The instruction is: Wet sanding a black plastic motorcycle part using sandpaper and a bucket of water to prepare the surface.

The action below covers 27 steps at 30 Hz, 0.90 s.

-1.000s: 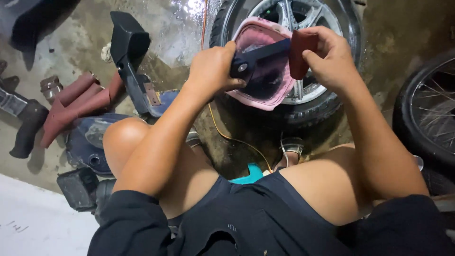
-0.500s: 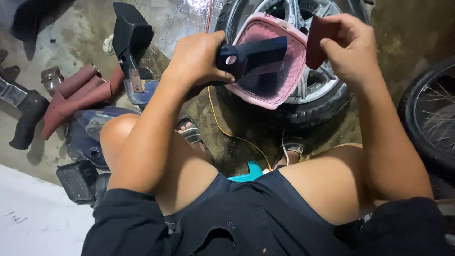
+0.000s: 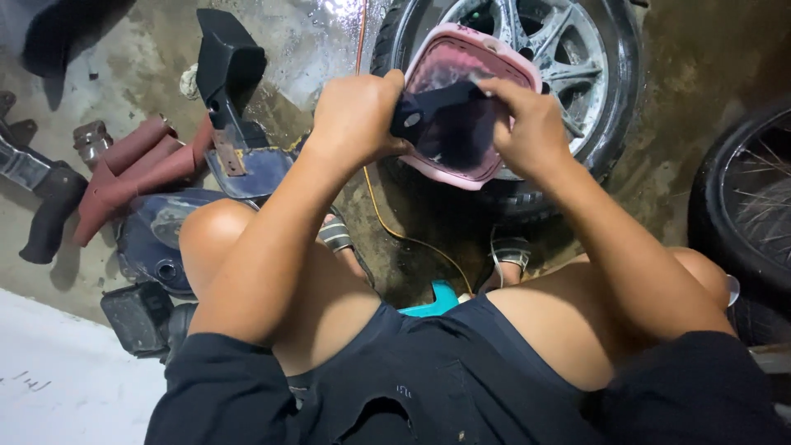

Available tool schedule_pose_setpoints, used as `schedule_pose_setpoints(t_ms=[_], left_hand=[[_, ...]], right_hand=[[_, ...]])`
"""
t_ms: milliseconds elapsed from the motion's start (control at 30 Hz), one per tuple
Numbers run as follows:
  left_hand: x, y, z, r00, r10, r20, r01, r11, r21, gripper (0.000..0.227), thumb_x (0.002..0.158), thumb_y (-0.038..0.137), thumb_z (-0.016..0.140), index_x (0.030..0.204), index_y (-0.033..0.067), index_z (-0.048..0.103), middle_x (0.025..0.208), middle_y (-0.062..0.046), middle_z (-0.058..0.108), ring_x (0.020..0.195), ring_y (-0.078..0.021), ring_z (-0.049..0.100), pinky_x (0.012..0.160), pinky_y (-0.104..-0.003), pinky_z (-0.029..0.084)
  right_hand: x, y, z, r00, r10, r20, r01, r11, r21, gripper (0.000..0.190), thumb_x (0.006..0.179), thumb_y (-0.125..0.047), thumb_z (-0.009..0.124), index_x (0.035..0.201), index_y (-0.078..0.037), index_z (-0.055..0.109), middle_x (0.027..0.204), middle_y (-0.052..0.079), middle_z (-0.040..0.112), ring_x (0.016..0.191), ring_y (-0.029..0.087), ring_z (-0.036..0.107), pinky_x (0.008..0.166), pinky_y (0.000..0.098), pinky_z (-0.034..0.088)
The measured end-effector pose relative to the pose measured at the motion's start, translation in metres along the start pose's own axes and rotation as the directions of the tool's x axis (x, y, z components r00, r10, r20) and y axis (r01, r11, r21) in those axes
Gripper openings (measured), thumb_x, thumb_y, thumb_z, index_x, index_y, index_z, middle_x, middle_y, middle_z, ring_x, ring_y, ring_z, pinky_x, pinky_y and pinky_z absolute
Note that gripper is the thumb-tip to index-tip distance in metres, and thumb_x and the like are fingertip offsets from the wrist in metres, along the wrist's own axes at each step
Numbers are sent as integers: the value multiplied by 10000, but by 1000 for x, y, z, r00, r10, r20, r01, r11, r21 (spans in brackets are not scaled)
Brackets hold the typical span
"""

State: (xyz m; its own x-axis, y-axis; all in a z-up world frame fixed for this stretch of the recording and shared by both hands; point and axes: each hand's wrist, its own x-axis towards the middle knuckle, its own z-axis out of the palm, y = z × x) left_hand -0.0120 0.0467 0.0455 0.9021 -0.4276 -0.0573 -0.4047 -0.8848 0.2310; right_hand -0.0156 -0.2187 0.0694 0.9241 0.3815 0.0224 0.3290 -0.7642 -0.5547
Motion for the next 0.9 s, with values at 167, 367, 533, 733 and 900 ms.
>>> schedule_pose_setpoints(t_ms=[167, 367, 533, 733, 900], left_hand=[[-7, -7, -10, 1000, -23, 3, 23, 1000, -21, 796, 617, 623, 966, 985, 87, 505, 758, -128, 693, 649, -439, 672, 486, -550, 495], [-11, -8, -6, 999, -47, 11, 47, 998, -35, 756, 589, 609, 955, 964, 107, 532, 750, -119, 693, 654, -420, 676, 505, -539, 504], [-6, 4, 9, 999, -44, -21, 43, 999, -28, 855, 575, 680, 974, 1035, 100, 547, 791, -125, 721, 705, -412, 717, 536, -544, 539], [15, 29, 53, 996, -56, -63, 51, 996, -78, 709, 577, 440, 956, 1018, 75, 537, 768, -121, 747, 673, -406, 731, 550, -542, 534], [40, 50, 67, 980, -194, 41, 194, 981, -2, 613, 659, 263, 879, 1140, 100, 536, 813, -35, 783, 761, -321, 779, 597, -429, 561]], right_hand=[[3, 3, -10, 996, 86, -6, -85, 994, 64, 524, 876, 126, 539, 1349, -45, 681, 1168, 178, 755, 776, 234, 702, 714, 329, 586], [2, -5, -8, 998, 56, -22, -53, 991, 120, 464, 907, 86, 507, 1326, -21, 674, 1200, 164, 743, 1038, 278, 723, 952, 373, 564], [-3, -6, 1, 997, 82, -13, -82, 996, 26, 490, 904, 111, 552, 1357, -29, 676, 1124, 188, 760, 584, 198, 630, 517, 333, 532], [-12, 39, 52, 1000, -17, 26, 23, 966, -258, 686, 732, 8, 702, 1381, -204, 628, 1446, 202, 624, 1011, 446, 722, 756, 513, 566], [2, 55, 69, 999, -29, -40, 20, 974, -225, 592, 807, 16, 566, 1380, -129, 591, 1178, 204, 737, 892, 486, 694, 732, 568, 537]])
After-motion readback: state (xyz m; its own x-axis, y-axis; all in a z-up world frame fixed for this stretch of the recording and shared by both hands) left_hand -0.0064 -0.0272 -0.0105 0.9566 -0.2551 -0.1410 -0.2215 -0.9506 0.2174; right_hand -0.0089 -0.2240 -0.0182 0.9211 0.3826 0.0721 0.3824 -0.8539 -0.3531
